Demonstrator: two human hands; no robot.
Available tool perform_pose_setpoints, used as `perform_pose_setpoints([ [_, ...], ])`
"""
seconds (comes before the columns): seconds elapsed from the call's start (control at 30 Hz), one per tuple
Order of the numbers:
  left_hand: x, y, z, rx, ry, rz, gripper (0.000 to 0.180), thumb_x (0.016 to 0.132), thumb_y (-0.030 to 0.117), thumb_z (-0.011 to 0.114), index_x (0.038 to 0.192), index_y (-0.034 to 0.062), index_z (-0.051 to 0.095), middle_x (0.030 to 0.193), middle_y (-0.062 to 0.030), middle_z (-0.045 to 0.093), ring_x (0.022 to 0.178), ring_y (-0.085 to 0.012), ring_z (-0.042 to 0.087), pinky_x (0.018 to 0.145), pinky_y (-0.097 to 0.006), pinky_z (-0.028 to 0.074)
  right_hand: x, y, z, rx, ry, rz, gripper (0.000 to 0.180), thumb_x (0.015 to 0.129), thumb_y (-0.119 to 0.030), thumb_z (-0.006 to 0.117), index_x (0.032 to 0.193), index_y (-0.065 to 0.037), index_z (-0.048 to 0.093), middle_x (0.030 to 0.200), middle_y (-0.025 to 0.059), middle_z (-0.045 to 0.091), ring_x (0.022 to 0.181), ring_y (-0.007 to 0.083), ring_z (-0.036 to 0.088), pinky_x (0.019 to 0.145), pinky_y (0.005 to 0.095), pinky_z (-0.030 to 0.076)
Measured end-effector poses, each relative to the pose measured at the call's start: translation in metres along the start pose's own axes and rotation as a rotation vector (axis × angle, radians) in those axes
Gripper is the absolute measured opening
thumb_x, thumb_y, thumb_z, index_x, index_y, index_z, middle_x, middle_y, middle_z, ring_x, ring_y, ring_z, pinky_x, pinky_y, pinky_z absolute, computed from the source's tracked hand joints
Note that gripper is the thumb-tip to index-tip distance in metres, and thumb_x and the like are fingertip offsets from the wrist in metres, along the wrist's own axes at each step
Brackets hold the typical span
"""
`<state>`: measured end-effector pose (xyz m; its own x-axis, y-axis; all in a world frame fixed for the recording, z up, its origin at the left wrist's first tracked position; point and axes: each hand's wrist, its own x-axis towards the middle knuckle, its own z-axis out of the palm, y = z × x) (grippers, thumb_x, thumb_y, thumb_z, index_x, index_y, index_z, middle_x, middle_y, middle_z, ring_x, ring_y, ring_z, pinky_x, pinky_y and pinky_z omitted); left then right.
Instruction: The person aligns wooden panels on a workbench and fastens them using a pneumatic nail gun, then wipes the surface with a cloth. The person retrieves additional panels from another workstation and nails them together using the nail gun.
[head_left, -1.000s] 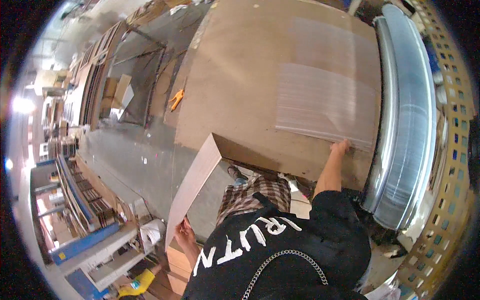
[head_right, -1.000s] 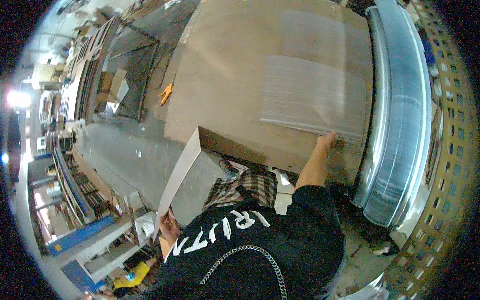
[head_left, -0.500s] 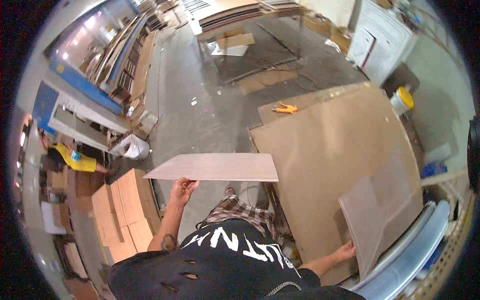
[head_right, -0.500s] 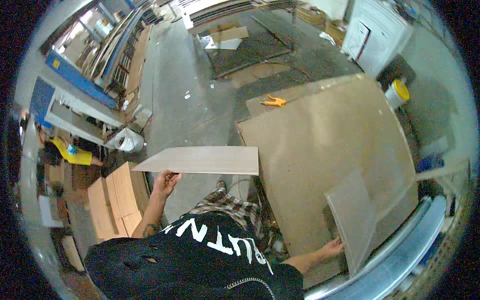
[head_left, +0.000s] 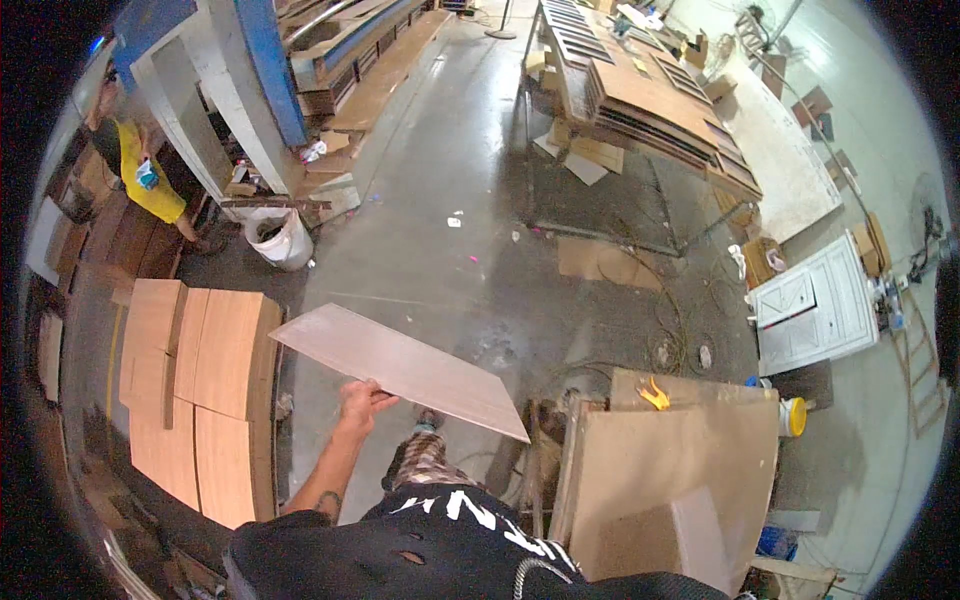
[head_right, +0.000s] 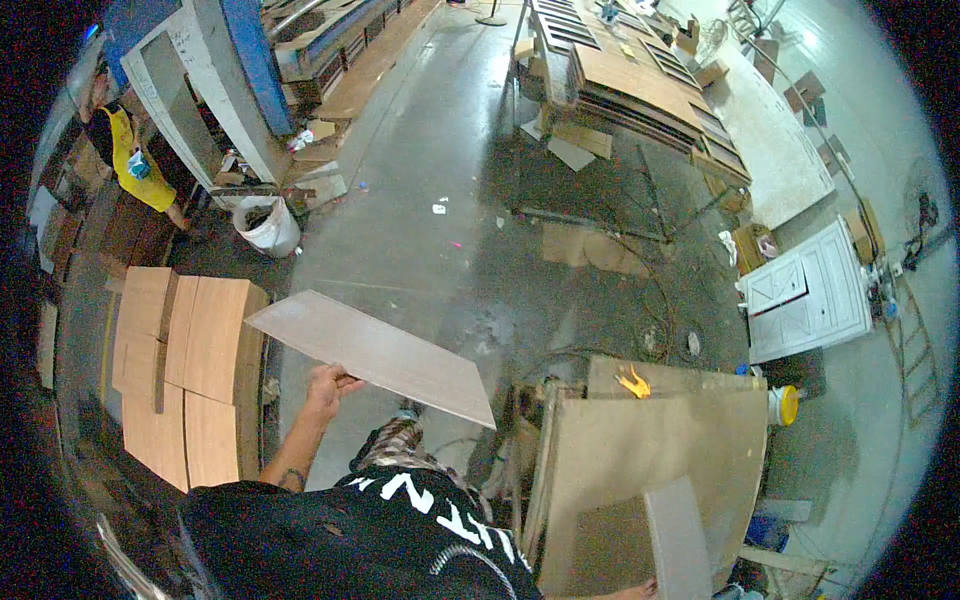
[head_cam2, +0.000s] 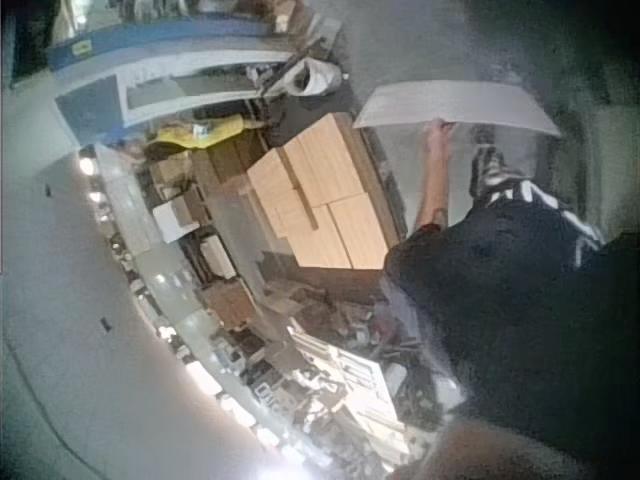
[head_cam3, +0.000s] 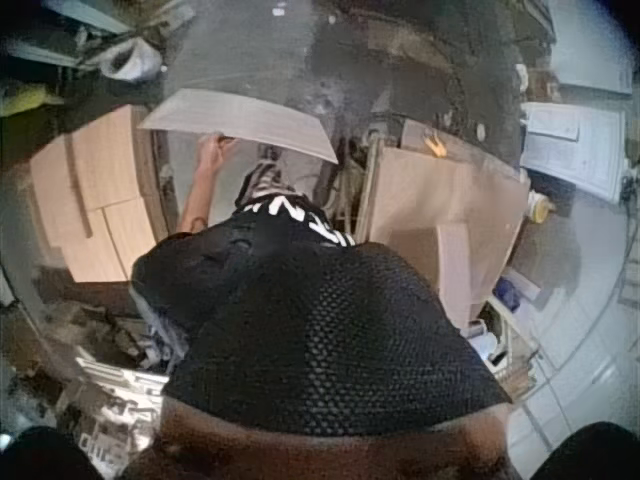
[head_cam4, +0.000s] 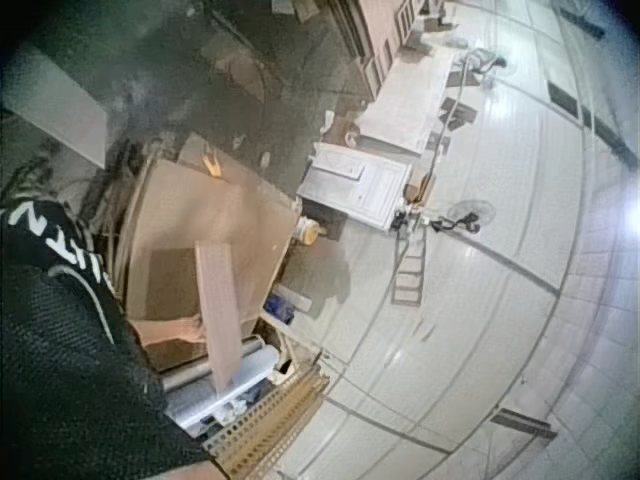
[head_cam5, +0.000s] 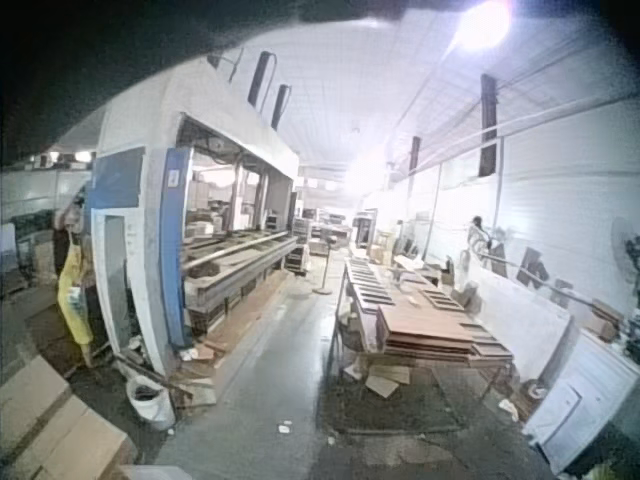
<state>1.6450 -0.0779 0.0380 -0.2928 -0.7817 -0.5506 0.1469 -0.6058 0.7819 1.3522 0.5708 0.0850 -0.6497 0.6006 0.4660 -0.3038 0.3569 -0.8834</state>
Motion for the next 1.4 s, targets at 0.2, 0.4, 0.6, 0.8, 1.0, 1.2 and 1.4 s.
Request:
perform_pose_setpoints([
  [0.2,0.056,0.069,-0.018,-0.048,0.201,0.119,0.013,0.085,0.002,0.048,0.086,-0.0113,0.052,0.083,-0.0197,0.059,0.071,-0.0281,0.064,0.064,-0.038,0.059,-0.003,-0.036,0.182,0.698,-0.176,0.335,0.034,0.088,-0.01,0.051,0.117,0.007,0.048,0.119,0.0217,0.05,0.104,0.032,0.05,0.093,0.044,0.043],
  [0.4,0.125,0.148,0.008,-0.074,0.209,0.272,0.009,0.087,-0.002,0.045,0.085,-0.0091,0.049,0.084,-0.0179,0.058,0.071,-0.0267,0.063,0.064,-0.037,0.06,-0.071,-0.139,0.392,0.855,-0.186,0.462,0.017,0.089,-0.003,0.048,0.1,0.01,0.052,0.106,0.0199,0.054,0.099,0.0287,0.052,0.094,0.0443,0.045],
  [0.6,0.203,0.201,0.035,-0.264,0.193,0.301,0.003,0.087,-0.004,0.046,0.083,-0.0043,0.046,0.082,-0.0148,0.057,0.072,-0.0261,0.063,0.067,-0.042,0.059,-0.11,-0.152,0.544,1.17,-0.241,0.699,0.017,0.088,-0.004,0.056,0.096,0.011,0.055,0.096,0.0164,0.059,0.092,0.022,0.055,0.085,0.0347,0.051],
  [0.8,0.32,0.255,0.086,-0.211,0.205,0.289,0.004,0.086,0.001,0.048,0.088,-0.0019,0.048,0.086,-0.0144,0.058,0.074,-0.0263,0.062,0.07,-0.043,0.059,-0.137,-0.16,0.728,1.258,-0.341,0.663,0.023,0.083,-0.005,0.061,0.103,0.005,0.057,0.101,0.0132,0.058,0.086,0.02,0.055,0.074,0.0303,0.05],
  [1.0,0.416,0.322,0.184,-0.255,0.35,0.294,0.014,0.086,0.004,0.049,0.098,-0.0036,0.051,0.086,-0.0133,0.061,0.075,-0.0256,0.063,0.07,-0.042,0.057,-0.148,-0.237,0.931,1.272,-0.506,0.546,0.057,0.082,0.0,0.059,0.132,-0.004,0.034,0.103,0.0125,0.058,0.082,0.0204,0.057,0.075,0.0373,0.052],
  [1.2,0.543,0.356,0.217,-0.323,0.324,0.32,0.016,0.087,0.007,0.048,0.098,-0.0033,0.053,0.086,-0.0129,0.063,0.076,-0.0221,0.064,0.07,-0.038,0.057,-0.16,-0.269,1.106,1.202,-0.618,0.466,0.075,0.085,0.0,0.057,0.144,-0.009,0.012,0.117,0.0122,0.051,0.099,0.0263,0.056,0.086,0.0469,0.05],
  [1.4,0.69,0.423,0.281,-0.228,0.352,0.252,0.016,0.087,0.007,0.049,0.098,-0.0032,0.053,0.087,-0.0121,0.063,0.076,-0.0216,0.064,0.069,-0.037,0.058,-0.207,-0.313,1.27,1.166,-0.538,0.382,0.048,0.087,0.0,0.053,0.131,-0.006,0.034,0.119,0.014,0.048,0.102,0.027,0.054,0.086,0.0452,0.051],
])
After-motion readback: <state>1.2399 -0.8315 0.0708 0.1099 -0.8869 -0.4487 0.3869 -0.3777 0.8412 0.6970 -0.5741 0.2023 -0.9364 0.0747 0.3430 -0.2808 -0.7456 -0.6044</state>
